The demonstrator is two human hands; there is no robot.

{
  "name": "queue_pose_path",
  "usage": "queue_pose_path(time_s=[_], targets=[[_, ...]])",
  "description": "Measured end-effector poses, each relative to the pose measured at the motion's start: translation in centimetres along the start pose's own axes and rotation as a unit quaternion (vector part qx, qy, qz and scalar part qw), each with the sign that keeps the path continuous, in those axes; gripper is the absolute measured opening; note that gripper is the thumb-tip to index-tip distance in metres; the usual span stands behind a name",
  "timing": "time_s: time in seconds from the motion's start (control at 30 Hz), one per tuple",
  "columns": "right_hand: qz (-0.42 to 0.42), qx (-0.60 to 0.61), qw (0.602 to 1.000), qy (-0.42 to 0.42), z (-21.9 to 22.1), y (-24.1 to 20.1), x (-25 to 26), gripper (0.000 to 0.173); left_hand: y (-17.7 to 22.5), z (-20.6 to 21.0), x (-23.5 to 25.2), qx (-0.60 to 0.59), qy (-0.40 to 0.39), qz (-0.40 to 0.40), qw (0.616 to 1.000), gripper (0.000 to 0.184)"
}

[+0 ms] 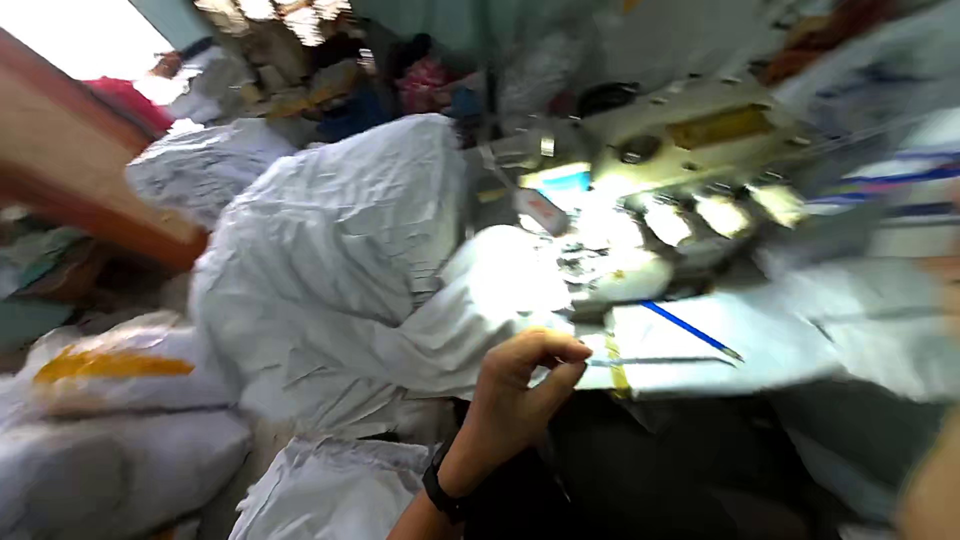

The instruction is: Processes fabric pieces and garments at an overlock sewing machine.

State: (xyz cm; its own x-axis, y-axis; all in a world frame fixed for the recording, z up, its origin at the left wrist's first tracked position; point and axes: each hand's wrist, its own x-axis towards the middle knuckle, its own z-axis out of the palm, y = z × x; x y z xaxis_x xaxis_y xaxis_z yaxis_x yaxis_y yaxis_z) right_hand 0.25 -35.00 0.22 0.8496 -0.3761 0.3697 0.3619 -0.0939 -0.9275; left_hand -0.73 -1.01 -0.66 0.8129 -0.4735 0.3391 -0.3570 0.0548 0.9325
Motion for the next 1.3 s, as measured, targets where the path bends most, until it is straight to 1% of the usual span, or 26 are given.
queue_pose_path(time_s=[0.07,0.1,0.17,0.27,0.33,0.43,0.53,0.57,0.6,0.67,0.7,0.77,0.8,0.87,0.93,0.97,1.0,1.03,1.07,1.1,1.13,1.17,1.2,1.23,1.27,1.3], targets=[[0.033,0.057,0.998,-0.009,4.1,-2.9,-4.6,0.02,-0.7,2.4,-0.7,-0.049,0.02,-0.022,0.998,0.015],[0.071,0.091,0.993,-0.02,5.6,-3.1,-6.2,0.019,-1.1,3.4,-1.0,-0.065,0.036,-0.033,0.997,0.016],[0.148,0.134,0.979,-0.043,7.4,-1.9,-8.3,0.014,-1.9,4.9,-1.2,-0.074,0.071,-0.043,0.994,0.016],[0.21,0.148,0.965,-0.055,8.6,-0.3,-10.2,0.011,-2.7,6.2,-1.3,-0.068,0.136,-0.065,0.986,0.015],[0.213,0.138,0.965,-0.061,9.0,0.2,-10.7,0.013,-3.1,6.5,-1.1,-0.082,0.168,-0.111,0.976,0.017],[0.216,0.132,0.964,-0.074,9.3,0.8,-11.3,0.013,-3.6,7.1,-0.8,-0.13,0.178,-0.192,0.956,0.019],[0.208,0.115,0.968,-0.074,9.3,1.5,-11.9,0.011,-3.7,7.8,-0.4,-0.162,0.183,-0.22,0.944,0.044],[0.19,0.09,0.975,-0.076,9.3,1.7,-12.1,0.01,-3.7,7.8,-0.3,-0.183,0.184,-0.226,0.939,0.045],[0.167,0.062,0.98,-0.088,9.1,1.9,-12.3,0.009,-3.9,8.0,-0.1,-0.194,0.197,-0.218,0.936,0.036],[0.132,0.007,0.984,-0.117,8.5,2.4,-12.5,0.008,-4.8,8.2,0.5,-0.169,0.237,-0.17,0.942,0.011],[0.107,-0.04,0.986,-0.123,8.2,2.5,-12.4,0.009,-5.2,8.1,0.9,-0.136,0.249,-0.141,0.948,0.008],[0.008,-0.186,0.977,-0.101,6.8,2.4,-11.4,0.009,-5.4,7.4,1.6,-0.056,0.251,-0.087,0.962,0.009],[-0.046,-0.25,0.965,-0.063,5.7,2.0,-10.2,0.009,-5.1,7.1,1.8,-0.028,0.236,-0.071,0.969,0.01],[-0.1,-0.336,0.935,0.049,3.2,0.5,-6.9,0.016,-4.2,6.8,1.6,0.002,0.167,-0.055,0.984,0.01],[-0.159,-0.386,0.892,0.172,1.2,0.5,-1.8,0.025,-3.4,7.1,1.1,0.0,0.087,-0.037,0.996,0.013],[-0.188,-0.399,0.872,0.211,0.4,1.2,1.2,0.028,-3.2,7.5,1.0,-0.009,0.06,-0.024,0.998,0.014],[-0.184,-0.416,0.861,0.228,-0.3,1.7,4.2,0.029,-3.1,7.9,0.8,-0.02,0.045,-0.01,0.999,0.015],[-0.139,-0.437,0.862,0.216,-1.0,2.0,6.7,0.031,-3.1,8.3,0.7,-0.025,0.04,0.006,0.999,0.015],[-0.055,-0.455,0.871,0.174,-1.6,1.9,8.9,0.034,-3.1,8.7,0.6,-0.022,0.042,0.02,0.999,0.015],[0.036,-0.466,0.876,0.123,-2.2,1.2,10.5,0.042,-3.1,8.9,0.5,-0.012,0.045,0.032,0.998,0.014],[0.098,-0.47,0.872,0.094,-2.5,0.5,11.5,0.055,-3.1,8.9,0.5,0.005,0.048,0.045,0.998,0.014],[0.118,-0.464,0.873,0.093,-2.6,-0.7,11.4,0.062,-3.1,8.8,0.5,0.024,0.054,0.058,0.997,0.013],[0.101,-0.453,0.879,0.107,-2.5,-2.1,10.4,0.058,-3.1,8.7,0.5,0.041,0.06,0.068,0.995,0.013],[0.063,-0.433,0.891,0.122,-2.2,-3.3,8.4,0.047,-3.1,8.6,0.5,0.052,0.067,0.076,0.994,0.012],[0.018,-0.385,0.914,0.128,-1.7,-4.0,5.7,0.033,-3.2,8.6,0.5,0.058,0.074,0.083,0.992,0.011],[-0.002,-0.304,0.947,0.101,-0.9,-4.4,2.6,0.025,-3.2,8.7,0.6,0.06,0.077,0.088,0.991,0.011]])
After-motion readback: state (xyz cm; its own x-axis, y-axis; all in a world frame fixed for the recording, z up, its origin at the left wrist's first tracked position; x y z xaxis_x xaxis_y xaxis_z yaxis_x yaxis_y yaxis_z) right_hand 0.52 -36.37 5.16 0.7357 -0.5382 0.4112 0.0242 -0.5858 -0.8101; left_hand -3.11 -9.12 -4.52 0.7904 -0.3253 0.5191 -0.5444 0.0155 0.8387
